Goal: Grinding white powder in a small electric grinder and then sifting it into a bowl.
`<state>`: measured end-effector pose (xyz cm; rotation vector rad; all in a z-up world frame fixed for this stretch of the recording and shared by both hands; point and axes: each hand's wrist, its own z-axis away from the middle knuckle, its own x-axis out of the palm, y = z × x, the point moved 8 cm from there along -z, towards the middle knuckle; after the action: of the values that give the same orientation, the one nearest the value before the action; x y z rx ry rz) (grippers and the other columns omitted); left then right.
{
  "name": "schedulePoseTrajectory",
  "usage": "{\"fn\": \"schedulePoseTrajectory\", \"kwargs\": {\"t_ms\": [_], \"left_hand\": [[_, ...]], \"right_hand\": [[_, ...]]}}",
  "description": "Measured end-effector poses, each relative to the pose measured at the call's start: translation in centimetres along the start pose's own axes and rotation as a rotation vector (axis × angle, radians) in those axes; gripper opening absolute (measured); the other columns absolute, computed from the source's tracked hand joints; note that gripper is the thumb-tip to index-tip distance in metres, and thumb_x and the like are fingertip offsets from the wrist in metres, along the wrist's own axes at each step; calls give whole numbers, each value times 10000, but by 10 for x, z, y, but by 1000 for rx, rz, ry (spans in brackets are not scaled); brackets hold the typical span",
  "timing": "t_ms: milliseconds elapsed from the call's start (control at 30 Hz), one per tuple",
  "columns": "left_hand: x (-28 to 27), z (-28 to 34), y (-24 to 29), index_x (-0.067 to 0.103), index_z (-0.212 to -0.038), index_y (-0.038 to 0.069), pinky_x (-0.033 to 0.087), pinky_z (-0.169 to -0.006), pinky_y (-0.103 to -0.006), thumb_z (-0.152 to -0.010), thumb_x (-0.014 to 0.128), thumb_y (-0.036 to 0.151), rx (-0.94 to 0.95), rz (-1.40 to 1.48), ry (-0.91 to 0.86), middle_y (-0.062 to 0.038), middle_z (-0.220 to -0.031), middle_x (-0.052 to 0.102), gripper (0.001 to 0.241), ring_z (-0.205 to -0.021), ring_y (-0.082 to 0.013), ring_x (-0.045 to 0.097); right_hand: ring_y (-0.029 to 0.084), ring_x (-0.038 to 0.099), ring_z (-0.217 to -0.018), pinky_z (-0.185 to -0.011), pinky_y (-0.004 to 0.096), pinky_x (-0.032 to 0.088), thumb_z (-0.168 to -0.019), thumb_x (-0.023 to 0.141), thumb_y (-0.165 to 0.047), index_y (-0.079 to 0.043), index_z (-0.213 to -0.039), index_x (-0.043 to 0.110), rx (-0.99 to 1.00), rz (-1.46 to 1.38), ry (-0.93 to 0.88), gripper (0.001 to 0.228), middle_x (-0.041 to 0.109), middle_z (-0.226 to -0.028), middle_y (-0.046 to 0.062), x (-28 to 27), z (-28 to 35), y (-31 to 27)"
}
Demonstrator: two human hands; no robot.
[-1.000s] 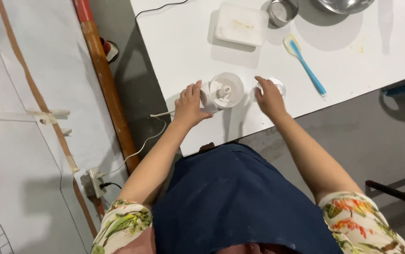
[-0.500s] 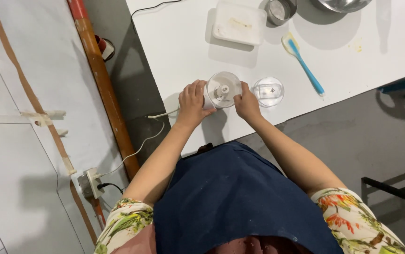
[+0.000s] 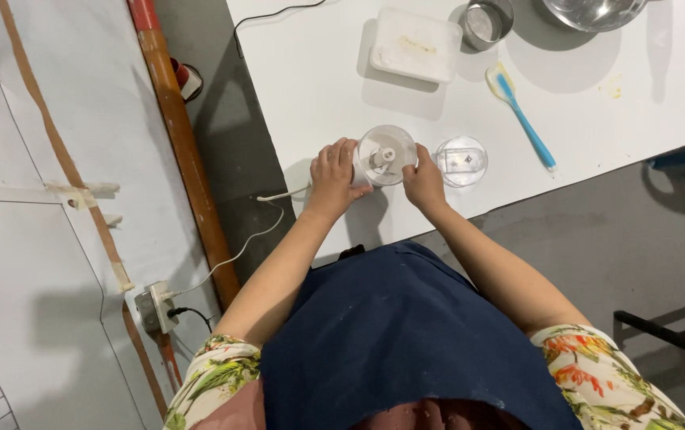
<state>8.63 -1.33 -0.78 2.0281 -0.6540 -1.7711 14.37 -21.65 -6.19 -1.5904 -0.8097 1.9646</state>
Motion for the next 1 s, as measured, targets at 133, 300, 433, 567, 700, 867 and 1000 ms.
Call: {"fn": "schedulePoseTrajectory", "kwargs": {"t_ms": [133,300,433,567,700,867,1000], "left_hand": [[3,1,-1,366,-1461,143,361,-1073,-565,-591,971,380,-6,3,-14,-121,-1483,439,1086,-1348,-362,423],[2,0,-2,367,-1457,141,359,-1063,-564,-582,975,382,-3,-2,-27,-129,-1478,437,1092,-1347,-374,417],[1,-3,0,365,-1459,132,355,-1072,-561,-594,971,385,9,4,-10,-136,-1485,429,1086,-1350,-373,413],[4,3,0,354,-1482,133,360,-1083,-552,-618,962,381,6,-7,-1,-136,-1499,421,1086,-1356,-369,409],[3,2,-1,336,-1492,127,355,-1091,-556,-626,959,382,16,-13,9,-142,-1504,410,1097,-1361,-383,399],[7,0,-2,327,-1487,148,325,-1102,-575,-626,965,392,19,19,-57,-137,-1507,396,1099,-1387,-394,368],[7,-3,-1,332,-1485,167,327,-1118,-564,-632,965,390,14,41,-84,-105,-1518,399,1086,-1412,-373,362]], "right_hand": [[368,695,-730,-705,473,536,-926,517,-103,32,-1429,476,49,-81,25,522,699,-862,253,-4,8,-3],[342,686,-697,-679,456,533,-917,532,-104,34,-1434,478,32,-63,3,538,693,-835,248,-9,2,-1],[336,671,-667,-672,450,527,-921,525,-95,34,-1441,489,36,-21,-15,537,689,-785,242,-11,-3,-8],[314,689,-674,-670,438,537,-915,519,-90,41,-1427,493,87,-99,17,529,703,-808,220,-7,10,-12],[306,700,-702,-685,434,544,-923,510,-80,33,-1414,520,79,-138,63,505,713,-851,209,0,9,-1],[333,704,-721,-710,453,548,-941,528,-83,20,-1467,472,42,-53,15,539,710,-877,230,-9,5,0],[370,692,-751,-729,475,538,-941,547,-93,-28,-1494,475,-27,57,-99,561,713,-847,247,-31,-13,-21]]}}
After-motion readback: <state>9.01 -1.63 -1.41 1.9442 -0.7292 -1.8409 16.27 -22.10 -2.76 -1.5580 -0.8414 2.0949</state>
